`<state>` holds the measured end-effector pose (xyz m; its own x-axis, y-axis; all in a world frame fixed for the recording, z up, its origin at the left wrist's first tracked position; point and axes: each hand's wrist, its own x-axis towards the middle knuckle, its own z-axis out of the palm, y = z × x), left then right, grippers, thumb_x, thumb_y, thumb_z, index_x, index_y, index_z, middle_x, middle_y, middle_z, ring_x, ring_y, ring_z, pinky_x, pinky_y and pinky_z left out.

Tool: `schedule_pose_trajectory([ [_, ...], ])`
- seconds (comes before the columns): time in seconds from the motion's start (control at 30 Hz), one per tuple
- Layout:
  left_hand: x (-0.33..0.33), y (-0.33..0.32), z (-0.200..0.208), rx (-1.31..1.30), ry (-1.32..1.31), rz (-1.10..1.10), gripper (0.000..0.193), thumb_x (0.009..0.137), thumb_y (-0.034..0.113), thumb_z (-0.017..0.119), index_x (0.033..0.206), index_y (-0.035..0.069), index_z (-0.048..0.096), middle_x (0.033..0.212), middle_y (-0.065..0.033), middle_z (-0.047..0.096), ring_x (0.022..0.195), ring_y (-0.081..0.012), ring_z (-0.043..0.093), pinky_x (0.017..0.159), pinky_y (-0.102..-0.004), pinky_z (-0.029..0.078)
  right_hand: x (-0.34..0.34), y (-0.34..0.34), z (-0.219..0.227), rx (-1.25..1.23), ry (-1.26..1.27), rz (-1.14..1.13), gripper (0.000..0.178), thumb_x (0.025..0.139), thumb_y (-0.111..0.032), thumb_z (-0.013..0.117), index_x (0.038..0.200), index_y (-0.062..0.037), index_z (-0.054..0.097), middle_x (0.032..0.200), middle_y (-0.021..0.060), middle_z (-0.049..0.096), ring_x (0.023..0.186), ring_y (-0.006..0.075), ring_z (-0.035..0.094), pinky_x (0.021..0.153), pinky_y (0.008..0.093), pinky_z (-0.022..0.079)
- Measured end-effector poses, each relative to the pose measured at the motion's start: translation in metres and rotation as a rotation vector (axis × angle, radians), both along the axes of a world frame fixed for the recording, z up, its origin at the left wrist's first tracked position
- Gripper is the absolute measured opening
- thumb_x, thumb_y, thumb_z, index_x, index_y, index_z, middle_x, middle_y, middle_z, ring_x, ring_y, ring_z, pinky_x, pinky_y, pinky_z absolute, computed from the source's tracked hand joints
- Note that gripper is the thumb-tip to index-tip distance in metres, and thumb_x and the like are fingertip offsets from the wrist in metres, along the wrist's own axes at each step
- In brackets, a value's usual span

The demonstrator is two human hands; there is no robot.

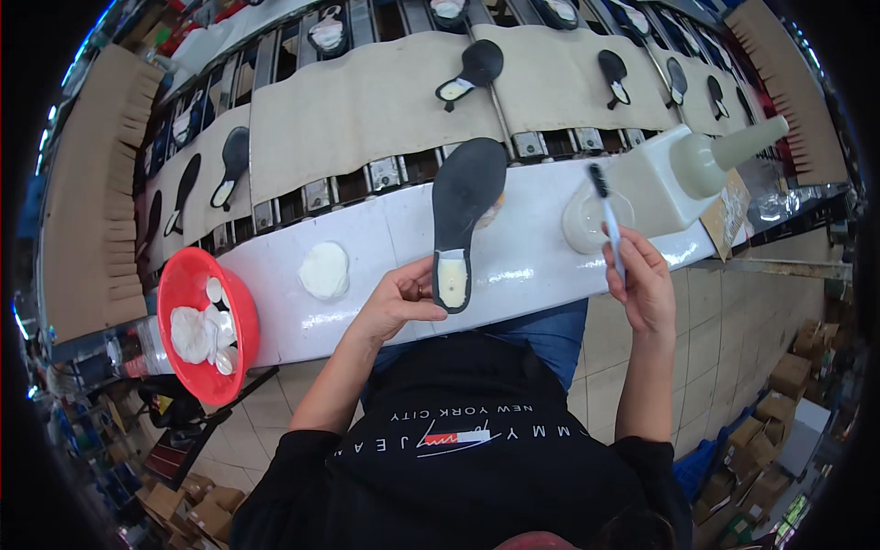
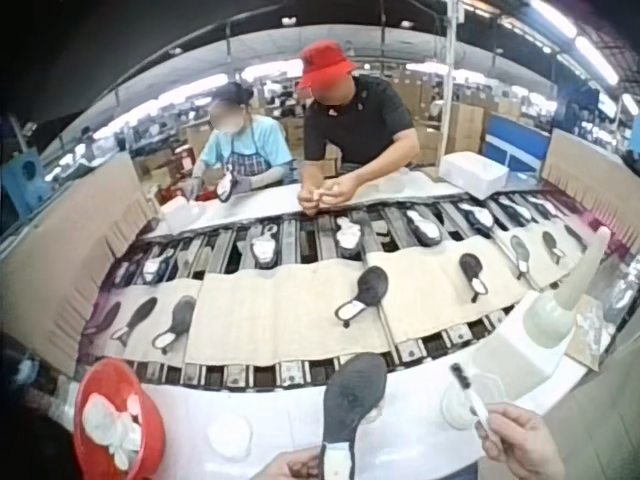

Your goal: Applying adhesive to shoe soles at an assembly line workstation.

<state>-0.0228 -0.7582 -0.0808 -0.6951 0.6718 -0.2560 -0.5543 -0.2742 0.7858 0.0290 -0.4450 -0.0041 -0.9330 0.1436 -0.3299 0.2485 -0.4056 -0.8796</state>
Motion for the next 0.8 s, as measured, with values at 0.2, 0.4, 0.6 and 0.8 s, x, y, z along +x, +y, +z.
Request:
schedule_pose_trajectory([
  [0.2, 0.006, -0.006, -0.004, 0.014, -0.039, -0.031, 0.074, 0.062, -0.009, 0.068, 0.130, -0.001, 0.041, 0.106, -0.0048, 0.060, 0.090, -0.0086, 0.056, 0.072, -0.0204, 0.043, -0.053, -0.053, -0.005, 0.590, 0.115, 0.276, 0.017, 0.082, -0.008, 0.059, 0.097, -0.0030, 0.065, 0.074, -0.0007, 0.057, 0.053, 0.0039, 0.045, 0.046, 0.0183, 0.034],
  [0.4, 0.010, -0.013, 0.000, -0.001, -0.104, -0.044, 0.074, 0.062, -0.007, 0.070, 0.130, -0.001, 0.041, 0.101, -0.0047, 0.061, 0.083, -0.0071, 0.057, 0.067, -0.0181, 0.043, -0.077, -0.070, -0.018, 1.174, 0.273, 0.265, 0.016, 0.076, -0.008, 0.063, 0.091, -0.0129, 0.068, 0.072, 0.0038, 0.056, 0.055, 0.0159, 0.053, 0.051, 0.0282, 0.042],
  [0.6, 0.010, -0.016, -0.004, 0.014, -0.055, -0.040, 0.071, 0.063, -0.007, 0.070, 0.129, -0.002, 0.043, 0.097, -0.0048, 0.062, 0.079, -0.0068, 0.057, 0.063, -0.0168, 0.043, -0.093, -0.061, -0.025, 1.409, 0.399, 0.029, 0.014, 0.075, -0.009, 0.066, 0.088, -0.0132, 0.068, 0.075, 0.0029, 0.057, 0.057, 0.0191, 0.056, 0.051, 0.0298, 0.042],
  [0.8, 0.011, -0.018, -0.008, -0.012, -0.027, -0.042, 0.068, 0.062, -0.006, 0.071, 0.126, -0.002, 0.047, 0.093, -0.0050, 0.063, 0.077, -0.0077, 0.058, 0.063, -0.0176, 0.043, -0.084, -0.070, -0.028, 1.389, 0.454, 0.103, 0.015, 0.073, -0.007, 0.066, 0.087, -0.0124, 0.067, 0.075, 0.0030, 0.057, 0.055, 0.0174, 0.055, 0.049, 0.0284, 0.042],
])
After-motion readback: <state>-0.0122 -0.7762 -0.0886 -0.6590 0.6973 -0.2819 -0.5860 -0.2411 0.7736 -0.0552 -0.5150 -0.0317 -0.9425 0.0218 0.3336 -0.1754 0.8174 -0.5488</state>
